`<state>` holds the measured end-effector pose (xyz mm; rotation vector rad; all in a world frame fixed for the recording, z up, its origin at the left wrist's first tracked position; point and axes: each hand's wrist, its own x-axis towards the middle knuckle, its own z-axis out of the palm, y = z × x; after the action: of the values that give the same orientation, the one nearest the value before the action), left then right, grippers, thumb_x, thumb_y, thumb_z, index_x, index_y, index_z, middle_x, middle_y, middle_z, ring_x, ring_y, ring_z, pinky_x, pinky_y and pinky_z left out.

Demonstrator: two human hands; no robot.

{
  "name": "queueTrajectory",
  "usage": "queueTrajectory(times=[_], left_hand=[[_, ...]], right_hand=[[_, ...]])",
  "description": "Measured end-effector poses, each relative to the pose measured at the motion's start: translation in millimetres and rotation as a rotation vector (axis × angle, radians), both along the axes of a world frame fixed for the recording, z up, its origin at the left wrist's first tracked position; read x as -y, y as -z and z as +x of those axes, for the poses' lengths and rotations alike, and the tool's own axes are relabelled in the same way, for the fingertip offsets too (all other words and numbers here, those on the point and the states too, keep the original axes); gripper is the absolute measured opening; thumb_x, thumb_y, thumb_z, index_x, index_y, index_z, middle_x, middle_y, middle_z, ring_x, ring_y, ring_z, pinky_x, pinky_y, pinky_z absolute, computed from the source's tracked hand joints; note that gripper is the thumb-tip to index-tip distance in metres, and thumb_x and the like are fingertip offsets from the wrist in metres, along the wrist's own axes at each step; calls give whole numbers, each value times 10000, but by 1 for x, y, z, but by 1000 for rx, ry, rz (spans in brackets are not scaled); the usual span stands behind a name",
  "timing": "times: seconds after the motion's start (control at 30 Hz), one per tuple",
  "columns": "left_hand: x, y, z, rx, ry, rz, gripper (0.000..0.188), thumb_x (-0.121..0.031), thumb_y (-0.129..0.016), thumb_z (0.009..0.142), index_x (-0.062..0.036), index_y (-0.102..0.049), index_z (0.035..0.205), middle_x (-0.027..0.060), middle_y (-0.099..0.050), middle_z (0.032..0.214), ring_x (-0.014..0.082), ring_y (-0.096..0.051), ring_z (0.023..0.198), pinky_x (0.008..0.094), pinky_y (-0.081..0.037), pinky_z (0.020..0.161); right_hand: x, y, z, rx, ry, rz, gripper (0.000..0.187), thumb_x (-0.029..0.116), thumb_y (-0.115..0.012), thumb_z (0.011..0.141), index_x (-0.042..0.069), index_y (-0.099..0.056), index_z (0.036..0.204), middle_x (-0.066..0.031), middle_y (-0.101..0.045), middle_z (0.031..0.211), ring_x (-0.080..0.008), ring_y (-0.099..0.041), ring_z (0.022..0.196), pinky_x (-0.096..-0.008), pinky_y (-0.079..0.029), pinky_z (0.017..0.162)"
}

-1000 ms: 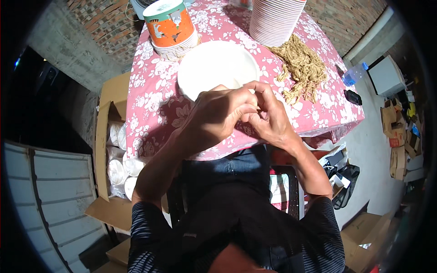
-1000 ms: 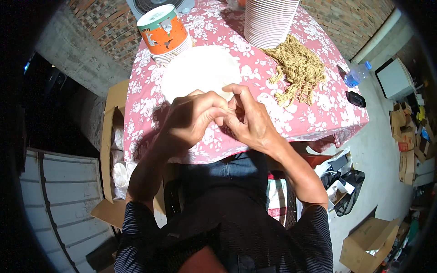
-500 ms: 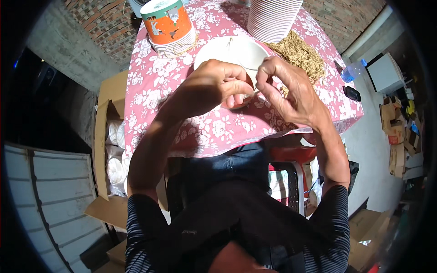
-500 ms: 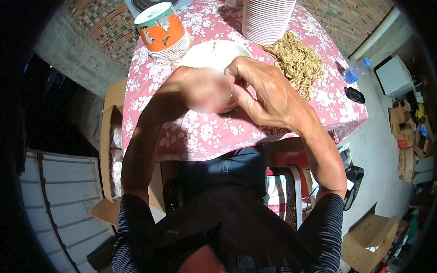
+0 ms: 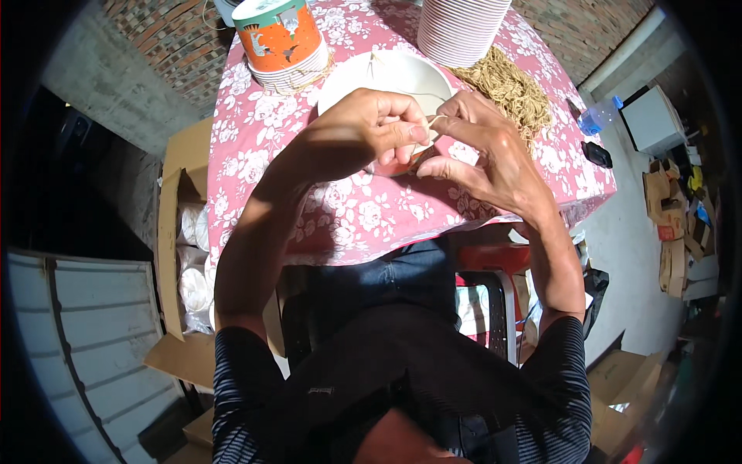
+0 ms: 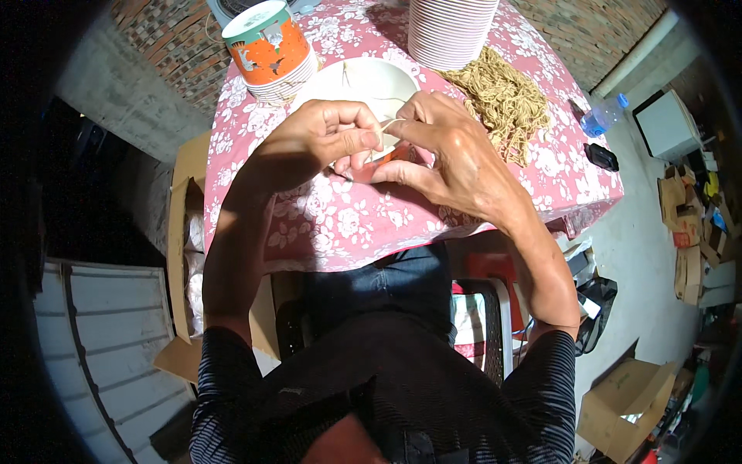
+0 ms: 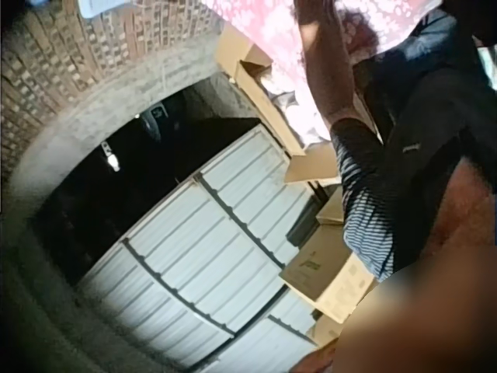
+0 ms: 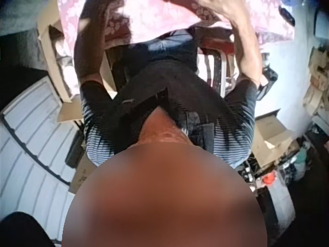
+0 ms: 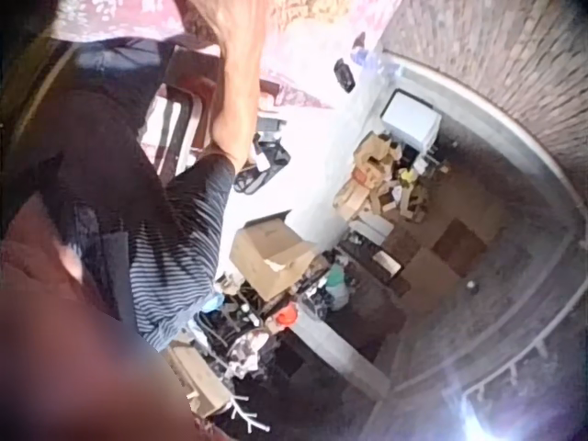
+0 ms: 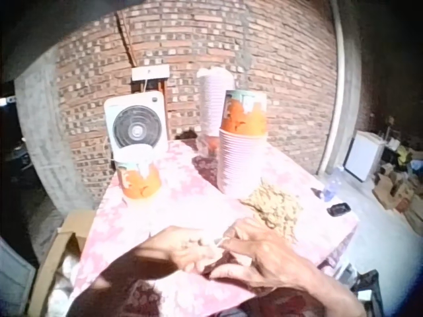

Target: Attaching decorative strings/handles to Halloween-themed paper buckets for assembly.

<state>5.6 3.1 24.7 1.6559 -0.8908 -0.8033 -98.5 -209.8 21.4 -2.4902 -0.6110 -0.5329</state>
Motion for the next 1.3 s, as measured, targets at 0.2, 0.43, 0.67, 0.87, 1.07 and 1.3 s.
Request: queueTrajectory(times=[0.2, 0.43, 0.67, 0.87, 1.07, 1.3], left_hand=[[6, 3, 3, -2, 53, -69, 213, -258, -637, 1050, -49, -674, 1024, 5, -622, 820, 63, -556, 708, 222, -450, 641], [-1, 9, 11, 11, -40, -58, 194, -214, -623, 1052, -21, -632, 1068, 21, -640, 874, 87, -604, 761, 259, -507, 710], [-7, 11, 15, -232, -7, -240, 179, -115, -671, 1009, -14, -600, 1139, 107, -727, 1048, 150, -712, 948, 281, -587, 870], [5, 6, -13, -173, -148, -105, 308, 58, -705, 922, 15, -601, 1209, 155, -744, 1155, 194, -725, 1046, 290, -582, 905], [7, 23, -25, 479, -208, -177, 241, -52, -784, 883, 23, -688, 1091, 157, -791, 980, 171, -757, 882, 292, -591, 765], [10, 24, -26, 555, -219, -177, 159, -87, -785, 896, 8, -753, 1019, 122, -780, 861, 175, -752, 791, 308, -587, 716]], right_hand=[[4, 28, 12, -17, -4, 251, 254, 213, -888, 808, 35, -821, 977, -76, -653, 837, -201, -614, 778, -361, -493, 693], [0, 27, 4, -51, -15, 435, 77, 62, -787, 885, -1, -801, 928, -79, -673, 816, -176, -641, 779, -331, -510, 711], [-6, 39, -6, -19, 25, 370, 74, 62, -764, 876, -6, -748, 854, -93, -657, 813, -235, -643, 773, -370, -504, 719], [-5, 36, -13, -119, -2, 385, 132, 86, -719, 951, -23, -697, 880, -82, -626, 832, -199, -621, 787, -349, -484, 728], [-8, 26, -20, -283, 41, 499, 184, 121, -668, 1016, -37, -688, 923, -82, -607, 851, -170, -592, 804, -337, -466, 739], [-5, 33, -20, -223, 37, 483, 159, 104, -643, 1029, -46, -687, 1000, -58, -609, 843, -147, -572, 782, -329, -464, 718]])
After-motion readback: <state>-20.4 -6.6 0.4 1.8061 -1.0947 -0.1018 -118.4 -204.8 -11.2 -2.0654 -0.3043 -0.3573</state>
